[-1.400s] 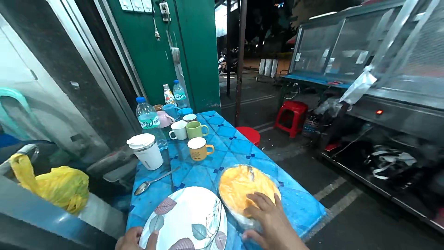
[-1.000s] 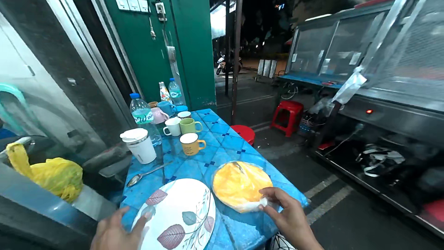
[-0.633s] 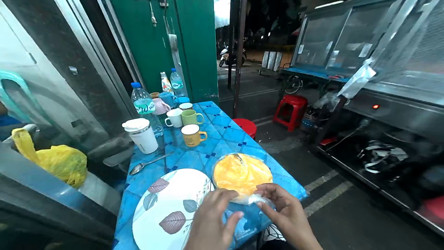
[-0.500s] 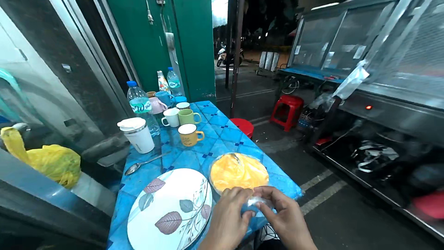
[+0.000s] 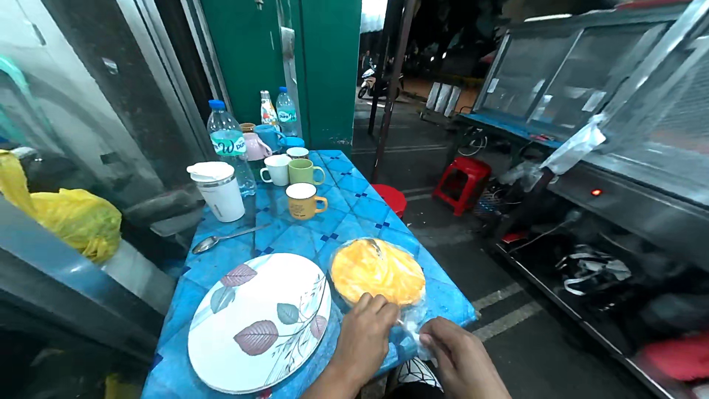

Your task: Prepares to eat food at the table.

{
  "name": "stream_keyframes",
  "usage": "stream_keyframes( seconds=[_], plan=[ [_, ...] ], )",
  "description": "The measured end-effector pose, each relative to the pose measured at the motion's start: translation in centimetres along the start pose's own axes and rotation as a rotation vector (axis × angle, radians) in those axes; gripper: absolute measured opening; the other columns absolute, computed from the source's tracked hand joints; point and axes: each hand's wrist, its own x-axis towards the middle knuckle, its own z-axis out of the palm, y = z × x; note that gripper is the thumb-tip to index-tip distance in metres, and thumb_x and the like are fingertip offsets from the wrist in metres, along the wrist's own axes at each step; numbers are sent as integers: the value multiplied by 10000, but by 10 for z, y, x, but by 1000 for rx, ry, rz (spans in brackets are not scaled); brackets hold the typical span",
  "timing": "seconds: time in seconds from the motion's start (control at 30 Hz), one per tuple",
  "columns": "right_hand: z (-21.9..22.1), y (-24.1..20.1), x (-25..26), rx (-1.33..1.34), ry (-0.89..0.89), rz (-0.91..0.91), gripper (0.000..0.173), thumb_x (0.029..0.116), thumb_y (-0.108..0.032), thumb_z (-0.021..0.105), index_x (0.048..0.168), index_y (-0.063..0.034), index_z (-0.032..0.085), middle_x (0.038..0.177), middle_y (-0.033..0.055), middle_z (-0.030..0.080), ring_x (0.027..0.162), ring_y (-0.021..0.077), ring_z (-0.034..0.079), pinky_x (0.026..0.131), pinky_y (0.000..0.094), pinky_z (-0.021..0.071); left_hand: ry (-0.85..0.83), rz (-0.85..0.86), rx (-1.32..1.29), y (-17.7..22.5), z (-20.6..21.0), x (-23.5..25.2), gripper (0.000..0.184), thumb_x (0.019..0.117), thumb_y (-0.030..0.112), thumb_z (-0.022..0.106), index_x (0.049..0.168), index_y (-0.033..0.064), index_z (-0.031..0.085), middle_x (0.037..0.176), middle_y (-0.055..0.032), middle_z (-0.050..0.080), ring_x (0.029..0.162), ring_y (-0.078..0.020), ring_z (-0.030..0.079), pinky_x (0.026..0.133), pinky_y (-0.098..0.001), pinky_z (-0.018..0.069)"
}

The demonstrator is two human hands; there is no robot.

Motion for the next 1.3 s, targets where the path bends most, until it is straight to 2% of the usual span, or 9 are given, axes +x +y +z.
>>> stream_keyframes(
  seconds=[0.3,0.43,0.53,0.6,0.73,0.83,1.0,1.2,1.3],
  plan=[
    [-67,-13,-36,358,-13,-71,155,992,-90,627,965,30,720,880,81,693,781,80,642,718,254,555,48,-51,-76,0,2,3,189,1007,232,590,941,124,731,869,-37,690,852,-227,683,716,-379,589],
    [-79,-9,-32,690,249,-173,247,975,-100,674,1189,-208,730,1110,-60,732,856,40,690,737,215,595,91,-114,-161,-1,-4,1,164,1003,209,584,972,134,727,902,-27,690,885,-209,678,755,-376,588],
    [-88,-9,-23,793,487,-238,302,982,-176,682,1268,-272,676,1219,-37,718,921,100,724,778,259,619,88,-234,-259,2,-20,3,208,962,137,587,1107,150,736,986,-43,693,943,-210,671,822,-395,582],
    [-76,-4,-13,672,546,-183,323,972,-146,689,1282,-215,635,1242,-24,707,960,124,722,804,295,623,69,-297,-372,5,-31,5,209,956,178,620,1123,169,746,1024,-46,677,974,-190,651,833,-374,571],
    [-2,14,3,401,284,-48,596,806,-45,795,1356,19,576,1356,169,617,1030,206,693,777,361,615,104,-253,-481,11,-39,4,124,868,250,722,964,173,737,1009,-15,652,1003,-155,611,841,-349,539],
    [37,0,15,330,265,-214,538,777,-256,881,1231,-33,697,1220,183,636,1084,190,631,861,313,567,126,-159,-468,13,-46,3,180,866,325,756,901,154,712,1023,-29,652,1013,-165,601,850,-345,522],
    [38,3,38,376,434,-305,141,865,-283,818,915,-161,769,942,-36,751,921,42,704,840,248,604,224,-123,-373,-6,-69,-1,235,970,397,661,868,188,697,1031,19,659,1038,-120,599,887,-312,518],
    [-13,41,39,549,526,-95,126,999,-149,623,920,-146,721,885,-79,726,805,43,690,739,240,595,306,-307,-333,-36,-90,-7,199,890,441,734,852,245,726,1070,67,677,1034,-94,604,816,-290,518],
    [-8,26,32,517,362,-205,163,987,-346,671,1078,-222,724,1058,-97,724,1003,50,682,887,278,586,278,-245,-475,-20,-84,0,186,925,381,731,904,196,733,1086,25,700,1044,-103,628,791,-277,537]
  ],
)
